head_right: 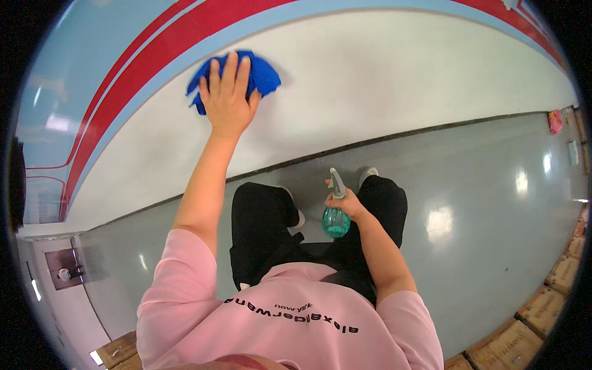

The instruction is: The recorder cleans a portion of a wall using a spray bottle and a rag while seated.

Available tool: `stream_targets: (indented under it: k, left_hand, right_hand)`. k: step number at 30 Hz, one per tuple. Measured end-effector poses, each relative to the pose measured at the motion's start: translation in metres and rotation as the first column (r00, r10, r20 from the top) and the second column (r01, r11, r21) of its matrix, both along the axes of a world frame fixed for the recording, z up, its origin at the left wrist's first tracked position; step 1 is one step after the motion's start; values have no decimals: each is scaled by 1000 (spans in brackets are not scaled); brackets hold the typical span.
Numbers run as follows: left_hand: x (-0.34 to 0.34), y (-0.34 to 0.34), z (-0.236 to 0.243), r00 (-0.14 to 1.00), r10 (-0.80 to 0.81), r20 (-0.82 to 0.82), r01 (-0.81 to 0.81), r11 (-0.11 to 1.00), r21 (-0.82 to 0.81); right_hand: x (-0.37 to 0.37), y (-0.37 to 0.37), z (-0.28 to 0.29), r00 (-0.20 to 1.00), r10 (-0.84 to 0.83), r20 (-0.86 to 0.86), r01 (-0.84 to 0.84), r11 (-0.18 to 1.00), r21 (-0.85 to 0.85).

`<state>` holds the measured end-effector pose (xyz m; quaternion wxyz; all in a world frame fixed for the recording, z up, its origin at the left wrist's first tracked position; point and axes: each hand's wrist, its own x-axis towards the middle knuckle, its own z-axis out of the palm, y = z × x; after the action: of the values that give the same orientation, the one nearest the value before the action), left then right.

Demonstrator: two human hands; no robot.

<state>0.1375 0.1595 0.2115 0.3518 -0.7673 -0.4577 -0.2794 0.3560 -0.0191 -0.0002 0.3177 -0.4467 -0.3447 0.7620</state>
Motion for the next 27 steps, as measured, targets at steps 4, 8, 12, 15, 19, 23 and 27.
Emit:
stream_targets:
  k: [4,8,12,15,19,23,27]
  left_hand:
    - [2,7,-4,999,-34,28,32,995,94]
    - [-13,-7,-48,997,58,-48,-59,998,-10]
    - [-35,-6,-76,992,49,-120,-59,995,-81]
    - [-27,-6,-51,983,43,-180,-60,994,-89]
    - [-6,1,9,1000,2,-5,-2,1000,20]
    - [-13,2,-11,999,8,-47,-4,997,77]
    - [-28,-7,-49,992,-18,-127,9,997,-79]
  right_hand:
    - [0,1,8,1000,4,-19,-5,1000,-15]
    - [1,1,5,999,-16,-38,16,1000,-1]
    - [-2,1,3,999,4,-52,-4,1000,1]
    - [2,0,-3,998,12,-55,-12,1000,7]
    - [2,2,7,999,20,-41,-20,1000,5]
    - [1,2,6,999,-5,-33,5,1000,8]
    - [-2,0,0,999,-31,-44,31,999,-10]
